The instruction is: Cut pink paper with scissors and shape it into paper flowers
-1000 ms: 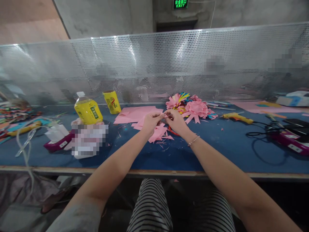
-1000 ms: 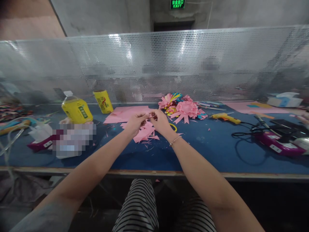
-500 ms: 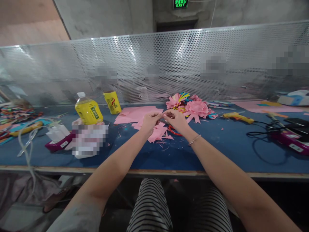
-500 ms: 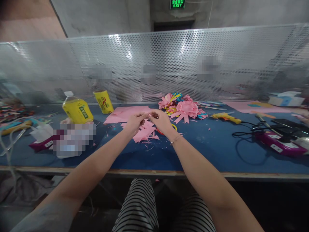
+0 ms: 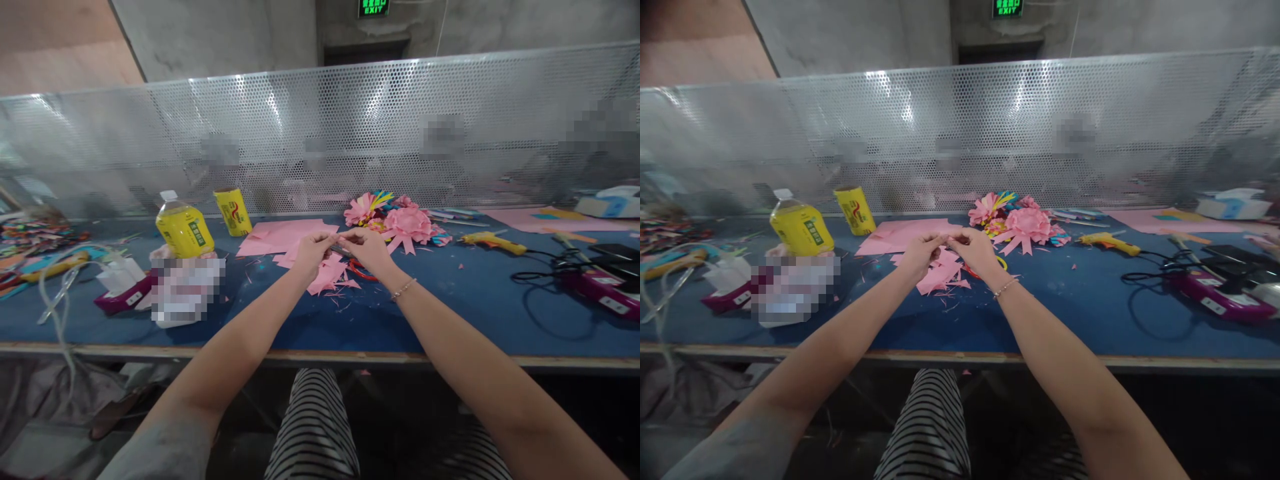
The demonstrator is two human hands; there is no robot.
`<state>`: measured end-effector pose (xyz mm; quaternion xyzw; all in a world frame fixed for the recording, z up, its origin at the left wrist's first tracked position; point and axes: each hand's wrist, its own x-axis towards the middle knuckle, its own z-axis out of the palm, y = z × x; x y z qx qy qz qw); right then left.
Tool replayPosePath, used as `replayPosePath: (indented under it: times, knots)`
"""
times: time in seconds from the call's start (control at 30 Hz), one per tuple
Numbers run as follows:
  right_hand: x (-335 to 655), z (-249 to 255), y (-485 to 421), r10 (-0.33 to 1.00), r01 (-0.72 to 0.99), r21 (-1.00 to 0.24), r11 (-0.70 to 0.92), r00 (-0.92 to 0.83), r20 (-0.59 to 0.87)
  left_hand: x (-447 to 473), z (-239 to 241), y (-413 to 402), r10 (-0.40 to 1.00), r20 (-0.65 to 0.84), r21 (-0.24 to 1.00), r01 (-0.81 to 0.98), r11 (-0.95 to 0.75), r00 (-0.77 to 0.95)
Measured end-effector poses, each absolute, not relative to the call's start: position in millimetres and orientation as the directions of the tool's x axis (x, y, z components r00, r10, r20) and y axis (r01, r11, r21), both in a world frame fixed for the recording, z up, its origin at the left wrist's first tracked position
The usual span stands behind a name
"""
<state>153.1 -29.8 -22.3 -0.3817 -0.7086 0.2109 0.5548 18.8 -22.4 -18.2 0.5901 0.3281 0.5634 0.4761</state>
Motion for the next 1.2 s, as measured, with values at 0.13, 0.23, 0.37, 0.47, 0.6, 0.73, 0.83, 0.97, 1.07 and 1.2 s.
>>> replayPosePath:
  times: [0.13,0.23,0.37,0.47,0.6,0.73,0.83,0.97,1.07,1.2]
  knots:
    - [151,-19,-32,0.811,0.260,-0.776,0.575,-0.050,0.583,19,-18,-24,0.906,0.404,0.915,-0.082,-0.396,0.126]
    - [150,-18,-33,0.844,0.220,-0.821,0.527,-0.021,0.536,19,-18,-23,0.910,0.396,0.918,-0.065,-0.390,0.124]
    - [151,-17,-32,0.901,0.073,-0.898,0.433,-0.013,0.433,21,-20,-21,0.918,0.364,0.931,-0.100,-0.352,0.155]
    - [152,-18,-30,0.913,0.037,-0.912,0.407,0.005,0.408,20,-19,-21,0.917,0.367,0.930,-0.073,-0.360,0.153]
    - [153,-19,-27,0.912,0.053,-0.911,0.409,0.020,0.410,18,-16,-24,0.901,0.409,0.902,0.085,-0.423,0.143]
    - [154,-21,-24,0.898,0.075,-0.895,0.440,-0.025,0.439,18,-13,-27,0.882,0.429,0.872,0.167,-0.460,0.193]
    - [154,-24,-22,0.887,0.072,-0.885,0.461,-0.058,0.458,19,-12,-28,0.885,0.419,0.881,0.145,-0.450,0.203]
    - [155,-27,-21,0.889,0.067,-0.888,0.456,-0.078,0.451,18,-12,-29,0.885,0.409,0.890,0.119,-0.441,0.224]
    - [155,-27,-22,0.888,0.061,-0.888,0.456,-0.098,0.450,17,-11,-30,0.880,0.414,0.882,0.136,-0.451,0.231]
    - [157,-22,-25,0.884,0.142,-0.872,0.467,-0.084,0.460,19,-15,-27,0.885,0.408,0.885,0.142,-0.444,0.224]
